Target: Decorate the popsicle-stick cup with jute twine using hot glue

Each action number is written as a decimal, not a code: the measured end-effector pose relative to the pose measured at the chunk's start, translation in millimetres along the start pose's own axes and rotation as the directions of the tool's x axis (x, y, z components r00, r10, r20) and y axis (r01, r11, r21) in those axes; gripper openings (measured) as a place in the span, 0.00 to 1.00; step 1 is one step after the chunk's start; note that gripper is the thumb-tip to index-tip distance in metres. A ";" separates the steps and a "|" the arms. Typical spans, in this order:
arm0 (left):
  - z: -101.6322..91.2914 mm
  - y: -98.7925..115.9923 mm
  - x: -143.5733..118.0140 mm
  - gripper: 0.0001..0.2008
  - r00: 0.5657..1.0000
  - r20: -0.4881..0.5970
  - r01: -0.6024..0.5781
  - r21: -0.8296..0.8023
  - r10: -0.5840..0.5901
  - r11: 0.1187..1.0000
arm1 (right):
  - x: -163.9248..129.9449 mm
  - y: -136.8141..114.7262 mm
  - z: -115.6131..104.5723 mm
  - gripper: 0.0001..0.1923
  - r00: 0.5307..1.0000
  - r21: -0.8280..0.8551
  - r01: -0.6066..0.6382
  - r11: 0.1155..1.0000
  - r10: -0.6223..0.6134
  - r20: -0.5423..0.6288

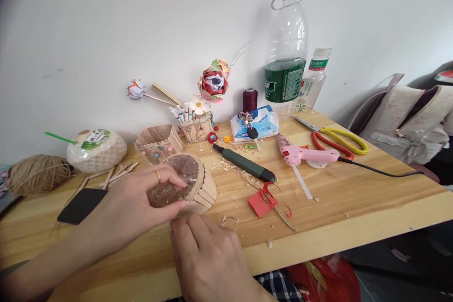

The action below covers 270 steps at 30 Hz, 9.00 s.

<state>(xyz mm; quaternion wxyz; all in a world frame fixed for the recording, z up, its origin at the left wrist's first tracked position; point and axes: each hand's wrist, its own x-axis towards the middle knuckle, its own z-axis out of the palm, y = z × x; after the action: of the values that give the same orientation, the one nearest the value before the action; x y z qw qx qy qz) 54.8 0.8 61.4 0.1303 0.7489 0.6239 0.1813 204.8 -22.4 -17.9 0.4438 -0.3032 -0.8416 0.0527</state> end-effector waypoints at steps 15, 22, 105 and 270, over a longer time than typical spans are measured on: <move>-13.8 14.7 27.5 0.04 0.958 0.284 0.001 0.125 -0.036 0.992 | 23.6 48.0 -38.7 0.05 0.924 0.248 -0.356 0.901 0.300 0.236; -14.4 13.2 26.5 0.05 0.963 0.269 -0.020 0.143 -0.020 0.990 | 39.3 59.6 -36.5 0.04 0.934 0.217 -0.322 0.922 0.270 0.236; -7.2 4.0 20.3 0.11 0.965 0.251 0.076 -0.015 -0.070 0.997 | 21.1 35.7 -27.2 0.11 0.976 0.065 -0.200 0.978 0.192 0.104; -15.9 3.7 40.3 0.07 0.870 0.493 0.069 -0.117 -0.003 0.991 | 63.0 53.3 -47.6 0.01 0.855 -0.038 -0.354 0.935 0.340 0.391</move>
<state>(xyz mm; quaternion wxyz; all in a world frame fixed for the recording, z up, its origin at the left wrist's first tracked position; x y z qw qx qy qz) 57.5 39.2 81.7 0.3368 0.7485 0.5708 0.0227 240.0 47.2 36.7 0.2549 -0.4252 -0.8437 0.2059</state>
